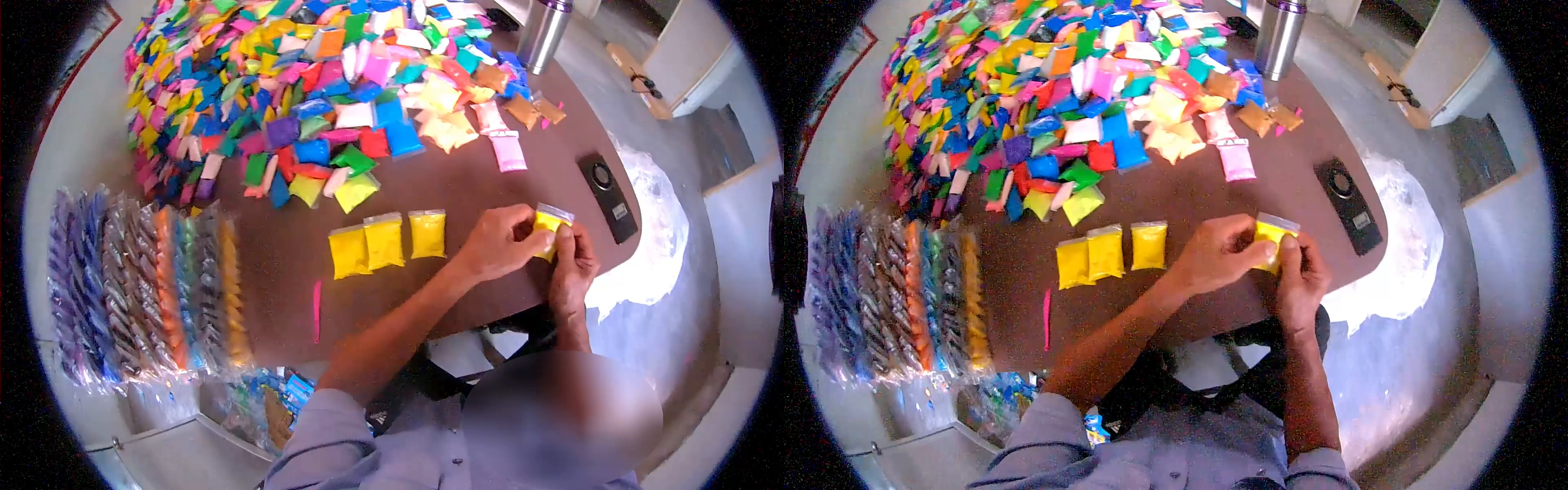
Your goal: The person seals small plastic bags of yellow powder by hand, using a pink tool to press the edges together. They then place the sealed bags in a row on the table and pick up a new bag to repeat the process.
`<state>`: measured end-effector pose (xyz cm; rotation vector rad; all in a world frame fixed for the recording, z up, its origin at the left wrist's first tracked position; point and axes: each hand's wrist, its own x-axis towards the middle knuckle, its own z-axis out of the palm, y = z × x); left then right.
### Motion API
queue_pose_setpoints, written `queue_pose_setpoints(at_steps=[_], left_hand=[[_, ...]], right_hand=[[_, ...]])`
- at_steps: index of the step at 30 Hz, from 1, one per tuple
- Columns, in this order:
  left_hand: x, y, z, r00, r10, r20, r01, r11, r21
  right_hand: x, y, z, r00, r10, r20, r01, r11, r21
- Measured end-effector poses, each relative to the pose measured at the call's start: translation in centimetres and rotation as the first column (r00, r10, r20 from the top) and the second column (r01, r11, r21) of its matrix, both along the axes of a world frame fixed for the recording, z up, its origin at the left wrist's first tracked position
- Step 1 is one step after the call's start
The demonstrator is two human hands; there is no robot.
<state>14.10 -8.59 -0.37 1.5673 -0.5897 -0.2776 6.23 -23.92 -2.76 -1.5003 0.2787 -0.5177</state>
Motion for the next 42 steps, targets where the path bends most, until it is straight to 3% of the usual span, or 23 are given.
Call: queue_pose_setpoints(at_steps=[2,3,8,10,13,19,25,30,34,36,42], left_hand=[[0.0,0.0,-0.2,0.999,-0.033,-0.026,0.033,0.999,-0.009],[0.2,0.1,-0.2,0.998,-0.005,0.065,0.001,0.998,0.067],[0.2,0.1,-0.6,0.985,0.073,0.158,-0.081,0.996,0.043],[0.1,0.1,-0.6,0.976,0.100,0.194,-0.107,0.994,0.024],[0.1,0.0,-0.4,0.998,0.025,0.065,-0.026,1.000,0.014],[0.2,0.2,-0.5,0.993,-0.015,0.119,0.006,0.997,0.083],[0.4,0.1,-1.1,0.987,0.042,0.153,-0.040,0.999,-0.016],[0.2,0.3,-0.2,0.994,-0.011,0.112,0.006,0.999,0.045],[0.1,-0.2,-1.0,0.993,0.024,0.119,-0.021,0.999,-0.029],[0.2,-0.2,-1.2,0.992,0.017,0.125,-0.013,0.999,-0.033],[0.3,0.0,-0.9,0.987,0.069,0.144,-0.071,0.997,0.006]], right_hand=[[0.0,0.2,0.1,0.999,0.025,0.035,-0.027,0.999,0.047],[0.1,0.2,0.3,1.000,0.016,0.003,-0.016,1.000,0.004],[0.2,1.0,2.1,0.992,0.020,-0.128,-0.035,0.993,-0.113],[0.2,0.5,0.9,0.996,0.042,-0.078,-0.047,0.997,-0.064],[0.2,0.6,0.7,0.999,0.044,-0.014,-0.044,0.999,-0.004],[0.2,1.5,1.8,1.000,-0.027,0.001,0.027,0.999,0.042],[0.4,0.7,1.2,0.999,0.029,-0.016,-0.031,0.983,-0.179],[0.2,1.0,1.4,1.000,0.002,-0.009,-0.002,0.997,-0.071],[0.1,1.2,1.4,0.999,-0.050,-0.005,0.050,0.999,0.016],[0.2,0.5,0.7,0.999,-0.032,-0.038,0.028,0.994,-0.110],[0.6,0.8,1.5,0.999,0.026,-0.033,-0.032,0.984,-0.173]])
